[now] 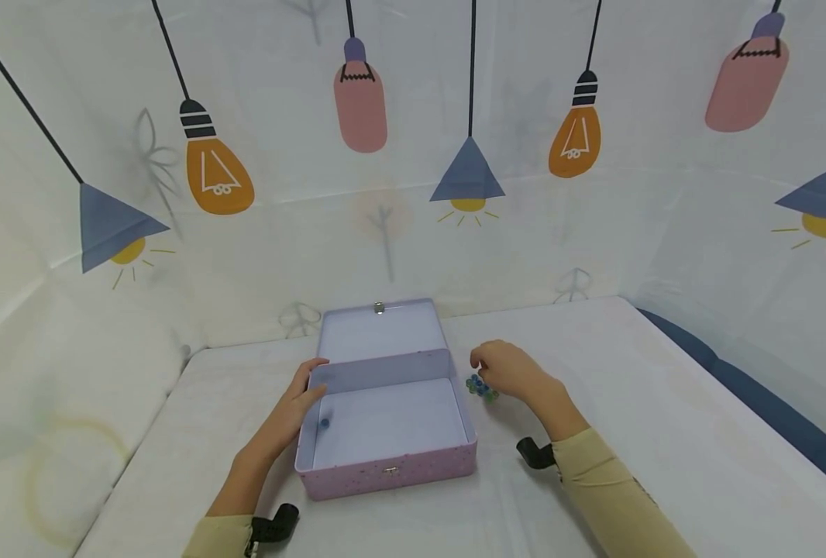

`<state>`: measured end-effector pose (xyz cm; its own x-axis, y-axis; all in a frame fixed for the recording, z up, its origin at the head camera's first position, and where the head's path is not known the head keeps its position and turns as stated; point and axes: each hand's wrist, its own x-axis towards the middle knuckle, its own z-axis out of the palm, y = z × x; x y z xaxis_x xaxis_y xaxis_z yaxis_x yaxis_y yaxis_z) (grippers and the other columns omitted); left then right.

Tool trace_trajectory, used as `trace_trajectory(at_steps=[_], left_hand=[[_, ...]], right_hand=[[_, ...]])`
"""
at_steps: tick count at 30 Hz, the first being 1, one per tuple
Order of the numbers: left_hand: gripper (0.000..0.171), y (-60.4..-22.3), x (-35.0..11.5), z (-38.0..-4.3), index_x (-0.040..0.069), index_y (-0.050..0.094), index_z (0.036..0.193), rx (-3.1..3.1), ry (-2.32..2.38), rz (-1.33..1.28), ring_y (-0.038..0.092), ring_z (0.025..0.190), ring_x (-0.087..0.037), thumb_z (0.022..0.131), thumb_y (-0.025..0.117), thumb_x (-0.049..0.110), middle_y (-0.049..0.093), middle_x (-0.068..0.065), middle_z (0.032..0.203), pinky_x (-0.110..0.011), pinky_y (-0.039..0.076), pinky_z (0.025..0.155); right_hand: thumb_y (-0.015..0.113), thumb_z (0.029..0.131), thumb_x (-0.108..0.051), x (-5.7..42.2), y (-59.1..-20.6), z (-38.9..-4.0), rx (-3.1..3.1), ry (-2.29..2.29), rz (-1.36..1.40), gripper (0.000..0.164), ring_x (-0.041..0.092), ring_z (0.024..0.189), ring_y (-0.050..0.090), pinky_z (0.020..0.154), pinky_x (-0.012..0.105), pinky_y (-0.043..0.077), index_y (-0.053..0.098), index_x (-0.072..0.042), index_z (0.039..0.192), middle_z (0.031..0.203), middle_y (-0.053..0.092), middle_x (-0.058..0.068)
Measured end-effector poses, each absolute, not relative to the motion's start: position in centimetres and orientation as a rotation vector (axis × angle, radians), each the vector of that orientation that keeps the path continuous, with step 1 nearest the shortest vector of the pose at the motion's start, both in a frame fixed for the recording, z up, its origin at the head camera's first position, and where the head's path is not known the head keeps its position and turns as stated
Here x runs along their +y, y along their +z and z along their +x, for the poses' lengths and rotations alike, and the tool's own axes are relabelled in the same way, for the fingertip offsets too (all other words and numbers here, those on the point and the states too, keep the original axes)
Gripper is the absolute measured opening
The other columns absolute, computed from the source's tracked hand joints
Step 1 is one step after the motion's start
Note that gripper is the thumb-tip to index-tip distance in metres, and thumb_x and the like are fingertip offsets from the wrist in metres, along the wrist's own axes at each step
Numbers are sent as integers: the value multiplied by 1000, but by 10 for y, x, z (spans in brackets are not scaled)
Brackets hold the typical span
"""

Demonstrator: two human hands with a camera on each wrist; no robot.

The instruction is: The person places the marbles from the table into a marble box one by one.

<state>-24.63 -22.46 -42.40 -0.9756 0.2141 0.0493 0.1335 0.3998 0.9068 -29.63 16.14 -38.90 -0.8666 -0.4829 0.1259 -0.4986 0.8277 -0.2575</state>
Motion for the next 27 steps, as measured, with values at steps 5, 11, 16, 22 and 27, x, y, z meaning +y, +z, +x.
trace_trajectory(at_steps=[5,11,16,22,27], left_hand=[[47,-423,-224,-246,15,25,151,2571,1648,323,-3,155,-37,107,39,23,10,-15,167,-63,4,123],[48,-423,-225,-247,14,25,151,2570,1645,314,-4,155,-38,107,39,24,7,-15,167,-63,3,122],[48,-423,-225,-247,14,25,151,2561,1653,317,-6,155,-38,107,38,24,4,-16,167,-63,2,122],[47,-425,-226,-247,14,24,151,2538,1676,320,-4,156,-37,107,38,23,6,-16,167,-62,3,123],[47,-426,-226,-247,14,25,151,2544,1675,319,-5,155,-37,107,38,22,4,-16,167,-62,2,123]], right_hand=[[61,85,2,162,-396,-301,-2987,396,737,20,22,87,68,77,41,57,73,-3,100,99,74,10],[61,83,4,161,-401,-302,-3009,397,704,19,19,80,65,71,38,56,73,-6,92,94,74,9],[61,82,6,160,-408,-305,-3018,395,707,19,18,80,65,71,37,56,74,-5,91,92,73,9],[60,81,6,157,-411,-305,-3034,386,690,19,20,81,65,75,40,56,74,-5,90,92,73,9],[60,78,9,156,-409,-302,-3043,380,683,20,18,75,62,69,37,55,73,-4,87,88,73,9]])
